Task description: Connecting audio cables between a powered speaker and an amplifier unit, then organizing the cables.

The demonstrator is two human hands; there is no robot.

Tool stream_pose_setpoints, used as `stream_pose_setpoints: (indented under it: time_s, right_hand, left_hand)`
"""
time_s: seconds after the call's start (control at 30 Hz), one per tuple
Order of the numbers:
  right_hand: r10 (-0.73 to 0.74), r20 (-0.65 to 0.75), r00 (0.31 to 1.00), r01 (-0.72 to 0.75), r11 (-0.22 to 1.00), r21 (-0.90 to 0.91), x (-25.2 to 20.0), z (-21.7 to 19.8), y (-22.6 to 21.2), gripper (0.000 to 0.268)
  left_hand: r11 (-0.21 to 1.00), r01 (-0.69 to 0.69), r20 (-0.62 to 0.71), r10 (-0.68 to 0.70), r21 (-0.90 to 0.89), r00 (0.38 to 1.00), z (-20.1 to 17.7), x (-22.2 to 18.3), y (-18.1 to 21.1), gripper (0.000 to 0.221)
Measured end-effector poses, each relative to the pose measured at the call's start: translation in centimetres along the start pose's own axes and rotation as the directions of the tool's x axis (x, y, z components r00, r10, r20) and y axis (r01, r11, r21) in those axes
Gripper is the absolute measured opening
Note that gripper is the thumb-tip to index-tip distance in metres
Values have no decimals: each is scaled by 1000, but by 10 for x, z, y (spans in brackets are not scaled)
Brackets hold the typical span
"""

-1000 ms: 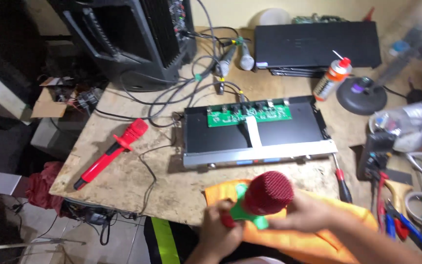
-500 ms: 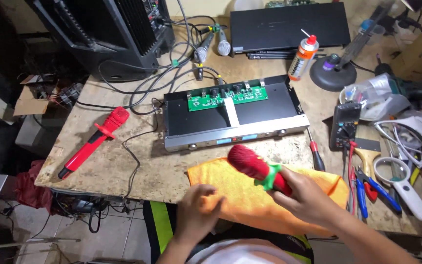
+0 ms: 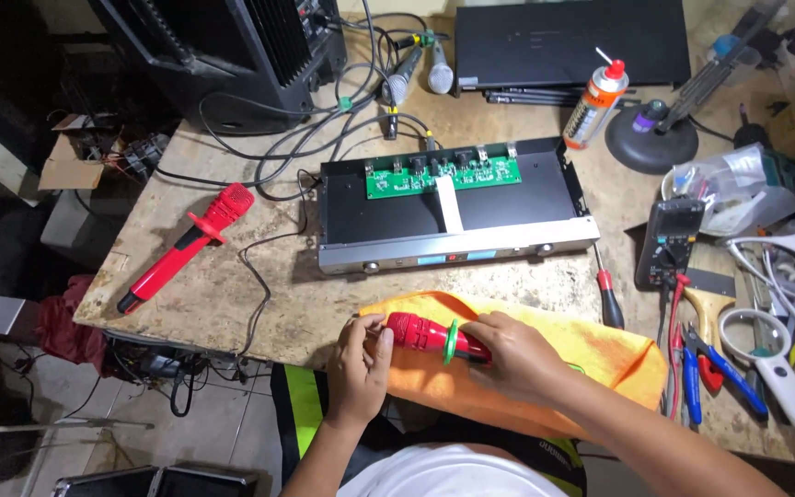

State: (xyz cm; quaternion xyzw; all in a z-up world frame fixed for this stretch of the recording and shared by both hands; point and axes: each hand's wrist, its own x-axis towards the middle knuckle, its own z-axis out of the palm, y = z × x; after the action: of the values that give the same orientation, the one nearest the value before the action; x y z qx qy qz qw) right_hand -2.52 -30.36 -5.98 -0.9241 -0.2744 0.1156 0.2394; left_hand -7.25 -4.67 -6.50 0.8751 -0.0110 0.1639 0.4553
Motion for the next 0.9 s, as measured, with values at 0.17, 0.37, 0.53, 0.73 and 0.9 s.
stream_pose_setpoints:
  time_s: [0.17,0.37,0.53,0.73,0.9]
  right_hand:
    - [-32,-62,998,33,999,12,-1,11,13,52]
    - [-40,95,995,47,996,-80,-14,-6,26,63]
    - [-6,440,898,29,999,-45,-1,-51,38,70]
    - [-197,58,979,204,964,-171,111,-156,43,22]
    - [-322,-458,829,367,930,10,303,-259,0,22]
  left_hand:
    - [998,-58,14,58,6,998,2,4,-7,32]
    - [995,-66,6,65,69,998,3,5,-12,33]
    - [997,1,29,-3,76,1000,6,5,-14,31]
    - [993,84,-227,-64,78,972,4,14,-23,30]
    - [952,104,-535,69,287,842,75,23,-164,21]
